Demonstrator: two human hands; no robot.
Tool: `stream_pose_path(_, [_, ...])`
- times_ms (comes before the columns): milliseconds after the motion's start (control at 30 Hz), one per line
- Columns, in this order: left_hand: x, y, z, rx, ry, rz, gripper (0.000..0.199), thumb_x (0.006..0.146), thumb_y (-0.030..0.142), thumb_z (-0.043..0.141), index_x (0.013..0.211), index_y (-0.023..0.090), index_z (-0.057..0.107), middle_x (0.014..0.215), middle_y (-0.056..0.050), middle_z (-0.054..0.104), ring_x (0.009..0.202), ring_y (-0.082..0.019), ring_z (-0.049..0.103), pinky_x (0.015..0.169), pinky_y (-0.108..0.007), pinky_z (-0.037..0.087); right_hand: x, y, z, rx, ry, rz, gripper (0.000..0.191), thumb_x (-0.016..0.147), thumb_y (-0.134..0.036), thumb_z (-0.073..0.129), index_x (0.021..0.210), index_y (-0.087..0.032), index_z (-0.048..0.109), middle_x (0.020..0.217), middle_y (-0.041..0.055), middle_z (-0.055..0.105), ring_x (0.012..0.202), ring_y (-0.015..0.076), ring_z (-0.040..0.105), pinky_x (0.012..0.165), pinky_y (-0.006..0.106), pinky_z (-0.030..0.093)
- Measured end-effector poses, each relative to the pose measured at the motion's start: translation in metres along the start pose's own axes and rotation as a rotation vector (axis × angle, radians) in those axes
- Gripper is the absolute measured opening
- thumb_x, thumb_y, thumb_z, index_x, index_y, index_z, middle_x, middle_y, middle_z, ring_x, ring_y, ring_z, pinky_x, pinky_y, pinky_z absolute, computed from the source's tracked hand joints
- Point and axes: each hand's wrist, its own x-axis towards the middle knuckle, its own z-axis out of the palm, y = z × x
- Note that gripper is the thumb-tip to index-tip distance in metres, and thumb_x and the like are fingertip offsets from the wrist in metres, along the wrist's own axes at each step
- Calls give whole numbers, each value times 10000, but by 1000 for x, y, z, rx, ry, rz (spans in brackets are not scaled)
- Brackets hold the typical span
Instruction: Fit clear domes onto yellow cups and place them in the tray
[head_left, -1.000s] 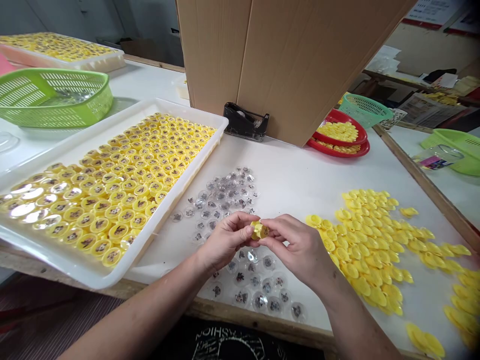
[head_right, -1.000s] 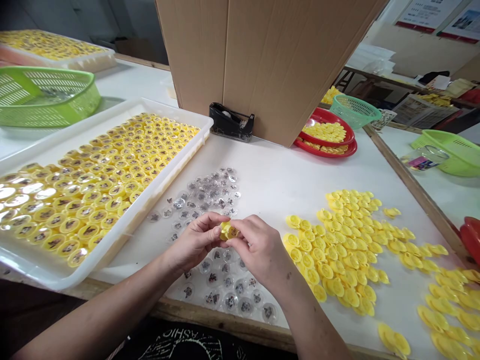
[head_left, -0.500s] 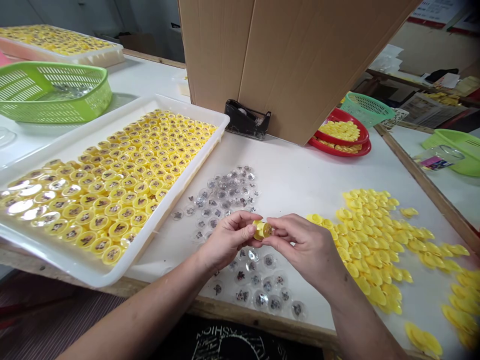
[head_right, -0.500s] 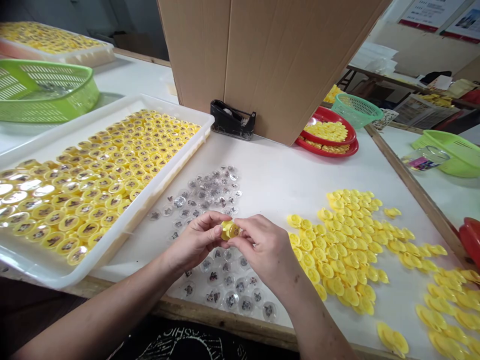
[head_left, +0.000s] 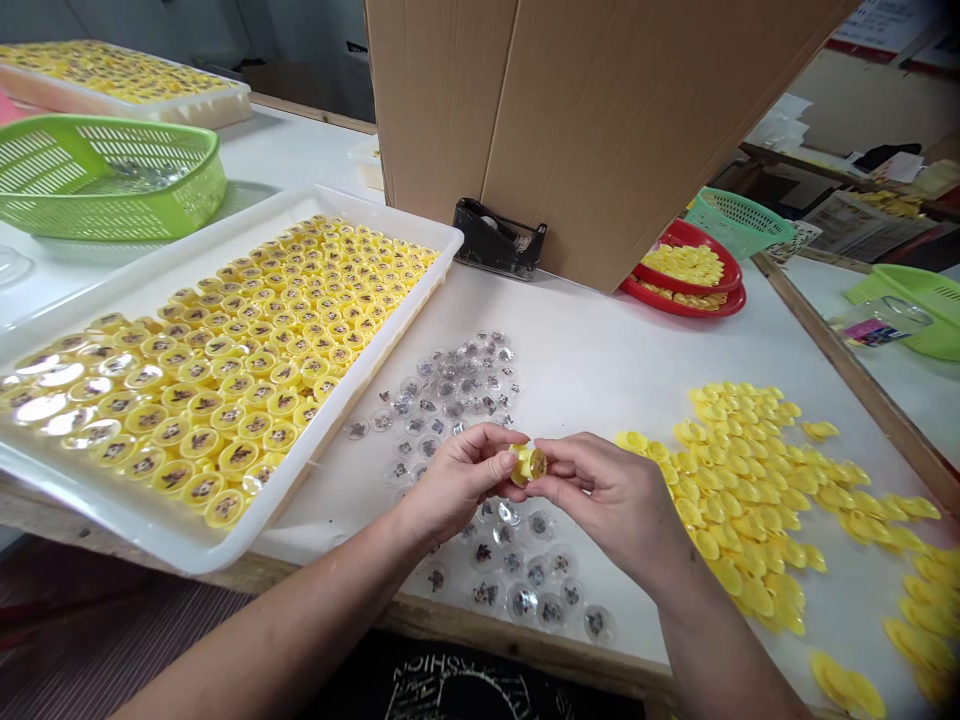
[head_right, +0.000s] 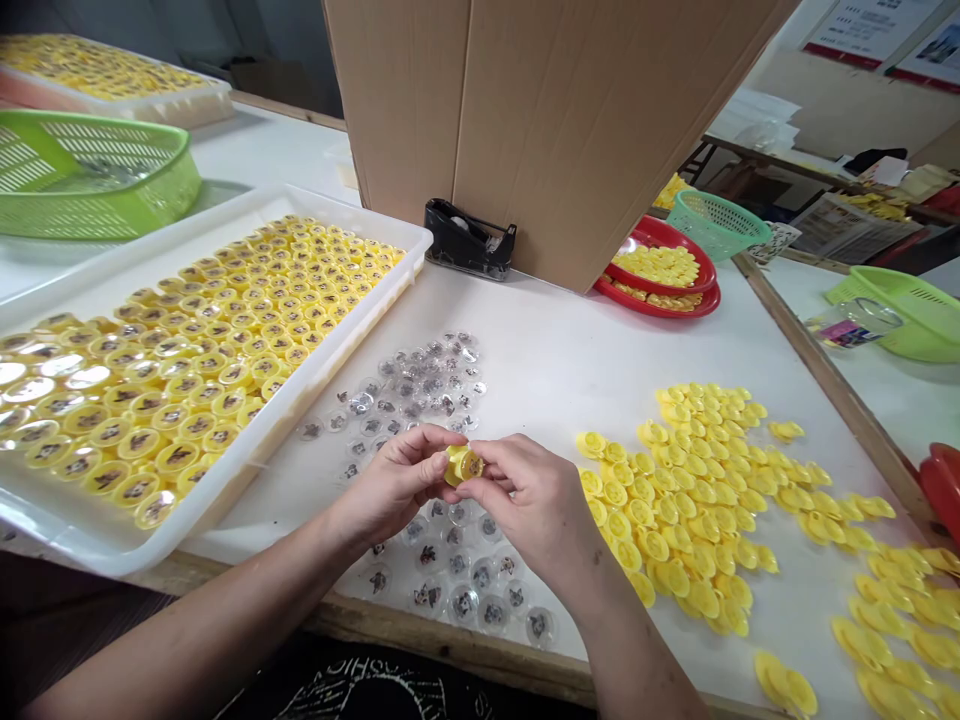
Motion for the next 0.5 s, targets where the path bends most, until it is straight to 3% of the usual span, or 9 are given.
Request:
stream_pose_path(300, [0,-1,-4,125,-5,52,222,719,263,754,906,162,690,799,-39,673,618,-109,604,569,-221,499,-1,-2,4,-221,20,-143,190,778,-158,661,949,-239,670,809,13,647,703,147,634,641,276,527])
stream_pose_path(500, [-1,0,-5,209,28,37,324,752,295,724,1044,163,673,858,-50,676,731,-127,606,696,-258,490,-2,3,21,-337,180,-188,80,814,-197,615,886,-188,648,787,44,639,690,157,631,615,278,530])
